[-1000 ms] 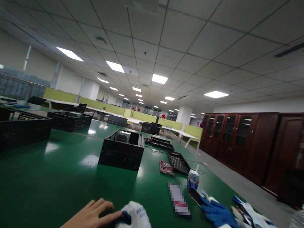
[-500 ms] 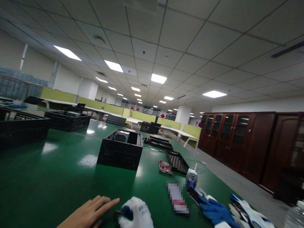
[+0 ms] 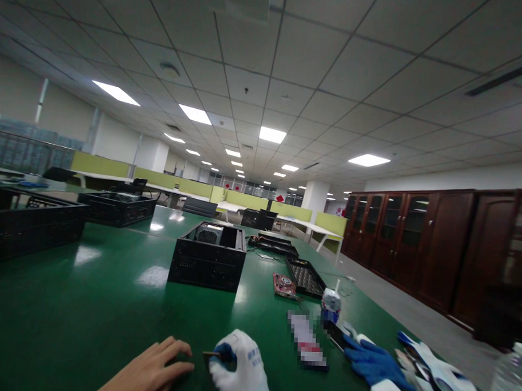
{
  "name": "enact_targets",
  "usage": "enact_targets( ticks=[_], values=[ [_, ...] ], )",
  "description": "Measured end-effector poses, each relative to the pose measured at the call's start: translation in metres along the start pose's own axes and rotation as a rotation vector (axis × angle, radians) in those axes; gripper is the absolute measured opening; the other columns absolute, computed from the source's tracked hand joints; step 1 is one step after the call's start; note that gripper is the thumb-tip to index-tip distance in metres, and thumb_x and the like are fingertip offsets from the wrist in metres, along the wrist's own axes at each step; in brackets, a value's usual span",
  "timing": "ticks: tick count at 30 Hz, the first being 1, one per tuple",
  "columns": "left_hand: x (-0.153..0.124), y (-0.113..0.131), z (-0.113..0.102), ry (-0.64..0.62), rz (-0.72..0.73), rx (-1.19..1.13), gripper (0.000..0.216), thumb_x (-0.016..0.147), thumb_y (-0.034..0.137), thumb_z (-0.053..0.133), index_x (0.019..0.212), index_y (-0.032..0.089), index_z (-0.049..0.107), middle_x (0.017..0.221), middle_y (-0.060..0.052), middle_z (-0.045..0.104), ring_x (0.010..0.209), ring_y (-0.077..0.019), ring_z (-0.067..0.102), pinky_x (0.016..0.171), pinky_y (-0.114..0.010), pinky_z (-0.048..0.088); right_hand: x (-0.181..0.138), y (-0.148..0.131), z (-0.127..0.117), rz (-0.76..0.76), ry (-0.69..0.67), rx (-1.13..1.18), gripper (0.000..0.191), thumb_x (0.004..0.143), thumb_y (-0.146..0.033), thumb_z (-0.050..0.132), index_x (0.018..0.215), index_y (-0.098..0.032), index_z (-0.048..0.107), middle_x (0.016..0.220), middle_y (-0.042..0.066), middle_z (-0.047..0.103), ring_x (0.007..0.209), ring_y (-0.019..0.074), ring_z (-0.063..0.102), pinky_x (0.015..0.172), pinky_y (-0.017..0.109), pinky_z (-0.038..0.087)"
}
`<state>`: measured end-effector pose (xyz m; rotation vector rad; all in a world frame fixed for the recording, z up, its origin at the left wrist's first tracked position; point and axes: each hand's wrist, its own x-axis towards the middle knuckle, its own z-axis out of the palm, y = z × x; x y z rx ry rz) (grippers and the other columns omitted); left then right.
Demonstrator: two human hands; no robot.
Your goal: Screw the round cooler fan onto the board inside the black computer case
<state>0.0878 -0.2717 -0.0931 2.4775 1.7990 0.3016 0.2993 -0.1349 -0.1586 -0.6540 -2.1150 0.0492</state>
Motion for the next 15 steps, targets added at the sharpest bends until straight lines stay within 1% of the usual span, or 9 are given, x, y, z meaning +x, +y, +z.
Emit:
enact_targets(
  ticks=[1,2,4,5,7,9,10,12,15],
  values=[
    [0.000,-0.002,0.003,0.030,0.002,-0.006,0.058,0.088,0.001,0.043,0.138,0.029,0.055,0.141,-0.009,0.056,0.127,-0.0300,0.055,0.108,-0.050,0.048,0.002,0.000,-0.001,0.002,-0.003,0.006,0.011,0.083,-0.025,0.065,0.092,-0.020,0.069,0.087,0.004,0.069,0.086,0.0215,0.068,0.082,0.035,0.055],
    [0.000,-0.004,0.007,0.069,0.002,-0.009,0.062,0.087,0.001,0.044,0.142,0.029,0.050,0.141,-0.009,0.056,0.126,-0.0292,0.055,0.109,-0.049,0.047,0.004,-0.001,-0.002,0.007,-0.018,0.008,0.011,0.083,-0.025,0.064,0.092,-0.020,0.069,0.087,0.005,0.069,0.085,0.0214,0.068,0.082,0.035,0.054],
    [0.002,-0.008,0.015,0.126,0.014,-0.007,0.072,0.086,0.000,0.045,0.150,0.034,0.038,0.142,-0.008,0.056,0.126,-0.0288,0.055,0.108,-0.048,0.047,0.004,-0.001,-0.002,0.007,-0.093,0.010,0.012,0.080,-0.023,0.064,0.091,-0.020,0.069,0.086,0.005,0.069,0.083,0.0217,0.068,0.081,0.035,0.055],
    [0.002,-0.010,0.018,0.136,0.024,-0.002,0.078,0.085,0.000,0.045,0.152,0.037,0.034,0.142,-0.007,0.055,0.125,-0.0292,0.055,0.107,-0.050,0.048,0.004,-0.001,0.000,0.019,-0.147,0.007,0.014,0.077,-0.022,0.066,0.090,-0.019,0.070,0.086,0.005,0.070,0.083,0.0223,0.068,0.080,0.035,0.055],
    [0.004,-0.011,0.022,0.114,0.055,0.016,0.084,0.084,-0.001,0.044,0.153,0.045,0.028,0.140,-0.006,0.056,0.122,-0.0307,0.057,0.103,-0.053,0.050,0.001,-0.001,0.003,0.076,-0.264,-0.010,0.019,0.070,-0.020,0.069,0.089,-0.019,0.072,0.089,0.006,0.072,0.085,0.0250,0.069,0.081,0.037,0.056],
    [0.004,-0.012,0.023,0.075,0.086,0.032,0.086,0.083,0.000,0.044,0.152,0.048,0.028,0.139,-0.007,0.056,0.119,-0.0331,0.058,0.098,-0.055,0.051,-0.001,-0.002,0.006,0.152,-0.351,-0.030,0.027,0.066,-0.019,0.072,0.092,-0.019,0.074,0.096,0.009,0.074,0.093,0.0287,0.070,0.087,0.040,0.056],
    [0.004,-0.012,0.022,0.070,0.098,0.036,0.086,0.083,0.000,0.045,0.152,0.048,0.028,0.140,-0.008,0.056,0.119,-0.0343,0.058,0.097,-0.056,0.051,-0.002,-0.002,0.006,0.178,-0.375,-0.038,0.030,0.066,-0.019,0.073,0.096,-0.019,0.074,0.100,0.010,0.074,0.097,0.0301,0.069,0.091,0.042,0.055],
    [0.005,-0.012,0.021,0.075,0.116,0.029,0.084,0.084,0.001,0.045,0.152,0.048,0.029,0.140,-0.009,0.056,0.119,-0.0353,0.058,0.097,-0.055,0.050,-0.002,-0.004,0.006,0.191,-0.404,-0.044,0.036,0.067,-0.019,0.074,0.103,-0.019,0.074,0.109,0.013,0.073,0.105,0.0320,0.068,0.096,0.044,0.053],
    [0.008,-0.013,0.023,0.073,0.137,0.024,0.081,0.086,0.003,0.044,0.152,0.048,0.028,0.140,-0.009,0.055,0.120,-0.0351,0.057,0.098,-0.055,0.049,0.000,-0.008,0.003,0.184,-0.443,-0.052,0.035,0.068,-0.018,0.075,0.103,-0.021,0.074,0.113,0.011,0.071,0.108,0.0324,0.066,0.098,0.045,0.051]
  ],
)
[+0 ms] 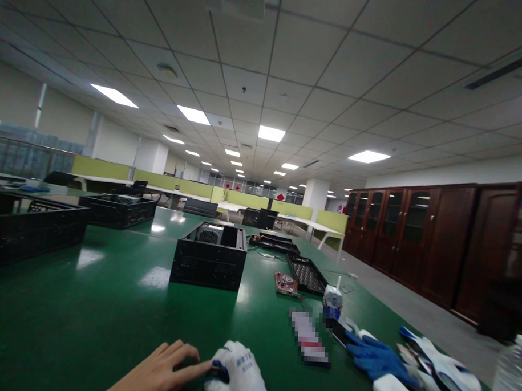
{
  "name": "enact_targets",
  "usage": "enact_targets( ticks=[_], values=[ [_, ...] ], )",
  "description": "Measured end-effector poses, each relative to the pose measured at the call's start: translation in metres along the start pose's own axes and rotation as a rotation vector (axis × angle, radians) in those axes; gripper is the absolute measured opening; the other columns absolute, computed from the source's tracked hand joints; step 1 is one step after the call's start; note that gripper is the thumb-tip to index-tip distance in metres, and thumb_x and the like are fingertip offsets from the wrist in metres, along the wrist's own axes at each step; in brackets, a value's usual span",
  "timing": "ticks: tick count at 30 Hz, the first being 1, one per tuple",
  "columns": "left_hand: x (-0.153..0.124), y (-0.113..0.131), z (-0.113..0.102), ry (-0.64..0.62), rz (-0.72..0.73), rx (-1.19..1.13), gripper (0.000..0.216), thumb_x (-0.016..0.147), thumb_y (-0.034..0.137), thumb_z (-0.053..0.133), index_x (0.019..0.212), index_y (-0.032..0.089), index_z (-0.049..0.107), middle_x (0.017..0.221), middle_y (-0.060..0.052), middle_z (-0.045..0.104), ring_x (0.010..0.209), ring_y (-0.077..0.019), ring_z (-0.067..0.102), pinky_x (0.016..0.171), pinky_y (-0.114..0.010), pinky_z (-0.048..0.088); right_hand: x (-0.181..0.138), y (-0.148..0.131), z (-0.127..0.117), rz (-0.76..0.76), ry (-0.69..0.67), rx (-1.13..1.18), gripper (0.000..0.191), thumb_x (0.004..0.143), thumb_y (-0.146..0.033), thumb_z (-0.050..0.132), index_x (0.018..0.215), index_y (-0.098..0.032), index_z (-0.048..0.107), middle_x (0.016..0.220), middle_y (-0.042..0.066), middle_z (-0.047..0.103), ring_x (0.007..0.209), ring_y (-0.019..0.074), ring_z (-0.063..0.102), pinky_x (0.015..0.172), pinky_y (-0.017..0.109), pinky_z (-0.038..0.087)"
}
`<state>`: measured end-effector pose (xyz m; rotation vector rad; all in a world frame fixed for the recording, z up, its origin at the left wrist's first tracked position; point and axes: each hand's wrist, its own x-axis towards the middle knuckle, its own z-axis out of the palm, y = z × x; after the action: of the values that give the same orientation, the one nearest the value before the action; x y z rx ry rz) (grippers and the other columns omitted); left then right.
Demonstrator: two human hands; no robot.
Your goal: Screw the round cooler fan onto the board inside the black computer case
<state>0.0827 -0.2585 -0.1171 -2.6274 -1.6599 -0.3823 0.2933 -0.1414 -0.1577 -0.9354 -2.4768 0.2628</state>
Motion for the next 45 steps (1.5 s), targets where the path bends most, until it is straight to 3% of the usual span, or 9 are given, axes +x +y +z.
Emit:
enact_targets(
  ticks=[6,17,22,25,28,31,36,40,45],
  values=[
    [0.010,-0.001,0.008,-0.071,-0.006,0.047,0.077,0.084,0.001,0.046,0.149,0.041,0.034,0.140,-0.009,0.054,0.120,-0.0335,0.055,0.097,-0.052,0.051,0.001,-0.002,-0.005,-0.091,-0.035,-0.075,0.030,0.075,-0.018,0.071,0.104,-0.024,0.073,0.108,0.007,0.071,0.103,0.0287,0.066,0.093,0.041,0.051],
    [0.031,0.009,0.007,0.230,-0.008,0.049,0.024,0.088,0.019,0.069,0.108,0.025,0.059,0.111,-0.003,0.066,0.099,-0.0242,0.063,0.084,-0.036,0.051,0.013,-0.003,0.005,-0.280,0.009,0.018,0.024,0.083,-0.022,0.054,0.103,-0.020,0.068,0.096,0.007,0.074,0.083,0.0227,0.072,0.076,0.028,0.056],
    [0.081,-0.041,-0.047,0.444,-0.038,0.135,0.028,0.102,0.031,0.050,0.129,0.025,0.054,0.129,-0.007,0.058,0.121,-0.0261,0.052,0.104,-0.044,0.043,0.005,-0.005,-0.016,-0.250,0.074,0.025,0.034,0.091,-0.016,0.043,0.113,-0.024,0.068,0.098,0.005,0.077,0.084,0.0201,0.073,0.076,0.026,0.057],
    [0.128,-0.088,-0.091,0.495,-0.141,0.229,0.040,0.103,0.033,0.049,0.140,0.020,0.049,0.144,-0.014,0.047,0.138,-0.0331,0.037,0.114,-0.053,0.033,-0.001,0.011,-0.009,-0.325,0.067,-0.134,0.039,0.087,-0.016,0.053,0.123,-0.019,0.067,0.120,0.014,0.073,0.109,0.0310,0.069,0.095,0.039,0.056],
    [0.165,-0.129,-0.117,0.457,-0.266,0.281,0.043,0.100,0.039,0.058,0.138,0.020,0.051,0.145,-0.013,0.048,0.135,-0.0341,0.044,0.111,-0.060,0.037,-0.004,0.025,-0.001,-0.475,0.006,-0.294,0.057,0.082,-0.017,0.062,0.138,-0.007,0.057,0.141,0.029,0.056,0.125,0.0459,0.057,0.102,0.056,0.051],
    [0.182,-0.152,-0.123,0.311,-0.359,0.281,0.035,0.098,0.042,0.062,0.123,0.017,0.061,0.126,-0.010,0.062,0.111,-0.0270,0.062,0.096,-0.051,0.053,-0.005,0.032,-0.005,-0.550,0.000,-0.450,0.050,0.083,-0.016,0.062,0.131,-0.001,0.061,0.135,0.032,0.059,0.121,0.0464,0.059,0.100,0.057,0.052],
    [0.176,-0.153,-0.112,0.203,-0.427,0.314,0.032,0.099,0.044,0.061,0.115,0.016,0.063,0.110,-0.007,0.067,0.097,-0.0223,0.066,0.088,-0.045,0.057,-0.010,0.054,-0.023,-0.579,0.032,-0.373,0.044,0.080,-0.005,0.058,0.122,-0.005,0.068,0.129,0.023,0.066,0.126,0.0438,0.057,0.106,0.062,0.046],
    [0.152,-0.132,-0.108,0.219,-0.417,0.363,0.035,0.102,0.048,0.053,0.114,0.016,0.062,0.104,-0.006,0.068,0.093,-0.0216,0.067,0.089,-0.045,0.054,-0.009,0.073,-0.034,-0.294,0.040,-0.117,0.056,0.079,-0.006,0.056,0.133,-0.019,0.063,0.145,0.014,0.058,0.134,0.0355,0.052,0.111,0.054,0.043],
    [0.093,-0.088,-0.112,0.200,-0.347,0.382,0.045,0.106,0.050,0.032,0.116,0.018,0.062,0.100,-0.010,0.072,0.094,-0.0282,0.069,0.086,-0.042,0.050,-0.006,0.081,-0.041,-0.140,0.098,0.034,0.040,0.087,-0.015,0.050,0.122,-0.018,0.069,0.135,0.013,0.067,0.126,0.0296,0.062,0.107,0.044,0.050]
  ],
)
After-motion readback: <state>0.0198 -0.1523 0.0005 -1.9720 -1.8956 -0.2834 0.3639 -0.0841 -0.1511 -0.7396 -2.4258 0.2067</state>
